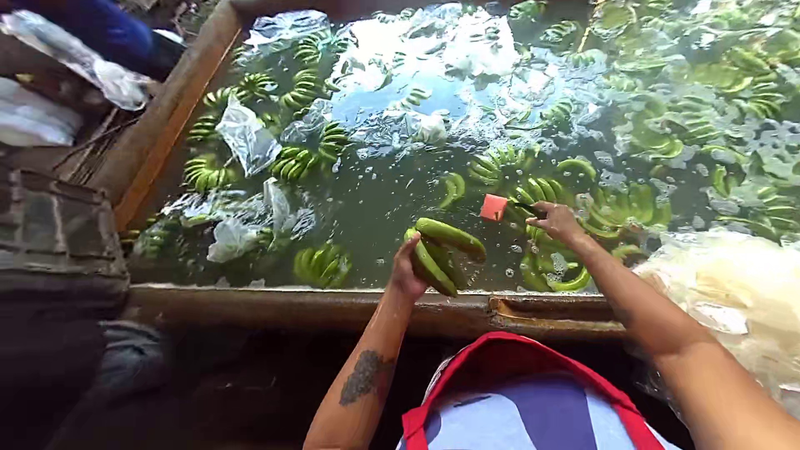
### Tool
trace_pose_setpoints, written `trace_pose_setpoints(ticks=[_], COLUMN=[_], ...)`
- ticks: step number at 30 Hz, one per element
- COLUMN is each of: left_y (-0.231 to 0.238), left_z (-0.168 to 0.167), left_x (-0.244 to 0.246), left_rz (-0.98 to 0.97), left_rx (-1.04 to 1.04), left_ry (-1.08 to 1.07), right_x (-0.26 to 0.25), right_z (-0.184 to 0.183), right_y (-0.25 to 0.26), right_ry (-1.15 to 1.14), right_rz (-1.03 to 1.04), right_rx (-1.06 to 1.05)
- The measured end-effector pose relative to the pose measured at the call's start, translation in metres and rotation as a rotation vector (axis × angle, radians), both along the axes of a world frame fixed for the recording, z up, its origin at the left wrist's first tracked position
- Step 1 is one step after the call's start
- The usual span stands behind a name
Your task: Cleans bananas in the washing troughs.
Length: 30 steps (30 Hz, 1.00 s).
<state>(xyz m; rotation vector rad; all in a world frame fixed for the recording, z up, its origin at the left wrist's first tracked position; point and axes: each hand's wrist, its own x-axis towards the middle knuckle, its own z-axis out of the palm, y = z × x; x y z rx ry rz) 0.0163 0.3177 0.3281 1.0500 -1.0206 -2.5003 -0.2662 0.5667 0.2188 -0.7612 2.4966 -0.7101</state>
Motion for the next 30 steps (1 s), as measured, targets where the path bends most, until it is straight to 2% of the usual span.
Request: trace_pose_setpoints(ticks=[3, 7, 12, 16, 19, 22, 23, 25, 26, 28, 30], left_y=[-0.007, -0.017, -0.031, -0.034, -0.031, -0.025, -0.022, -0.018, -0.017, -0.015, -0.007], left_z=[-0.029, -0.048, -0.057, -0.06, -0.068, -0.075, -0.078, -0.086, -0.095, -0.114, -0.13], left_x=[-0.001, -0.002, -0.009, -0.023, -0.03, -0.035, -0.036, -0.038, -0.039, -0.049, -0.064], left_rz=[0.262, 0.516, 0.712, 0.834, 0.875, 0.852, 0.844, 0.81, 0.776, 0.704, 0.622], left_rx=[0.181, 0.211, 0.238, 0.197, 0.12, 0.012, -0.031, -0.127, -0.173, -0.276, -0.408], left_ry=[0.072, 0.023, -0.047, 0.046, 0.151, 0.1, 0.049, -0.085, -0.148, -0.245, -0.288], right_x=[-0.007, -0.036, -0.083, -0.105, -0.078, -0.038, -0.029, -0.018, -0.012, 0.006, 0.033], right_z=[-0.045, -0.096, -0.135, -0.18, -0.194, -0.211, -0.218, -0.232, -0.22, -0.153, -0.069], right_y=[-0.023, -0.065, -0.135, -0.178, -0.169, -0.128, -0.114, -0.099, -0.1, -0.115, -0.142], right_ry=[-0.111, -0.167, -0.086, -0.104, -0.124, -0.157, -0.214, -0.421, -0.583, -0.85, -0.87], right_rz=[0.052, 0.124, 0.247, 0.385, 0.44, 0.408, 0.393, 0.264, 0.16, 0.048, 0.127], right_rx=[0.027, 0.101, 0.204, 0.38, 0.463, 0.468, 0.437, 0.2, 0.028, -0.309, -0.593])
